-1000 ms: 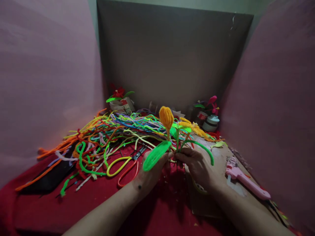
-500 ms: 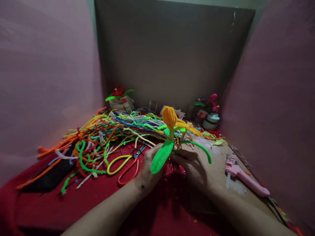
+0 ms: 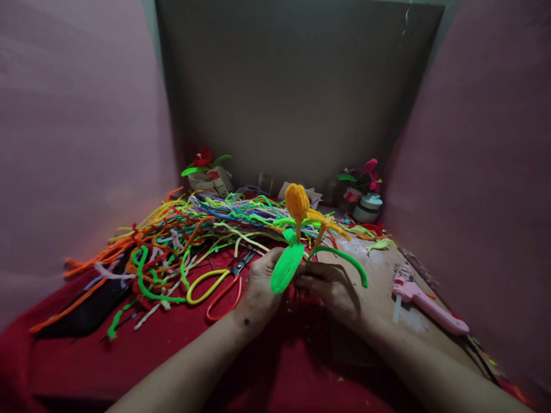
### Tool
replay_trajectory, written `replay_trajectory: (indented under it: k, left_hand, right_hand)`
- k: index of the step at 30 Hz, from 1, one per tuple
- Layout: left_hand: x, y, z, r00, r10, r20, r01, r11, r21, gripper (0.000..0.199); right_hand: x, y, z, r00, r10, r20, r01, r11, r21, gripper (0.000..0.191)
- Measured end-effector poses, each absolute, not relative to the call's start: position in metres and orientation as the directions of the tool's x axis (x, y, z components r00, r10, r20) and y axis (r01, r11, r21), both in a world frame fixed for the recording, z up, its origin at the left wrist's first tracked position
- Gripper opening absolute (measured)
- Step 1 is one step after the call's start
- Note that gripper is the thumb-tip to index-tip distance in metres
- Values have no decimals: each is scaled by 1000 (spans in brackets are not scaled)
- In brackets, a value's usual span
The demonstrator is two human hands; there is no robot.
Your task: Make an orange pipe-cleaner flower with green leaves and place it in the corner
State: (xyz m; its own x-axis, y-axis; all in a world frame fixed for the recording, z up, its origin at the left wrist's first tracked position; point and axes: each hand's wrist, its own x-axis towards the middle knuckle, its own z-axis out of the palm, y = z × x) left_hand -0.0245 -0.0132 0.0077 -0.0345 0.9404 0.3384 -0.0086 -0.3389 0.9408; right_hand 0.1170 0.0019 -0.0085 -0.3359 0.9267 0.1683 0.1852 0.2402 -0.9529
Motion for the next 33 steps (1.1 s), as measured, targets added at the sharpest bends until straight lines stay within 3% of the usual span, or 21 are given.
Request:
replay_trajectory:
  k: [8, 15, 21, 27, 33]
  left_hand:
    - [-26, -8, 8, -2, 977, 215, -113, -214, 970, 16]
    - [-29, -11, 13, 115, 986, 123, -134, -108, 985, 19]
    - [-29, -9, 8, 71, 977, 201, -84, -195, 977, 19]
    - [-27, -9, 7, 60, 987, 146, -98, -140, 985, 20]
    - [-27, -15, 16, 36, 989, 142, 5, -142, 990, 29]
  right_hand:
    - [120, -1, -1, -338, 919, 202, 248, 294, -923, 12]
    - [120, 1, -4, -392, 914, 102, 120, 161, -980, 16]
    - [118, 1, -2, -368, 924, 105, 128, 162, -978, 21]
    - [116, -3, 4, -332, 937, 108, 78, 141, -987, 21]
    - [116, 3, -7, -335, 934, 121, -55, 109, -993, 17]
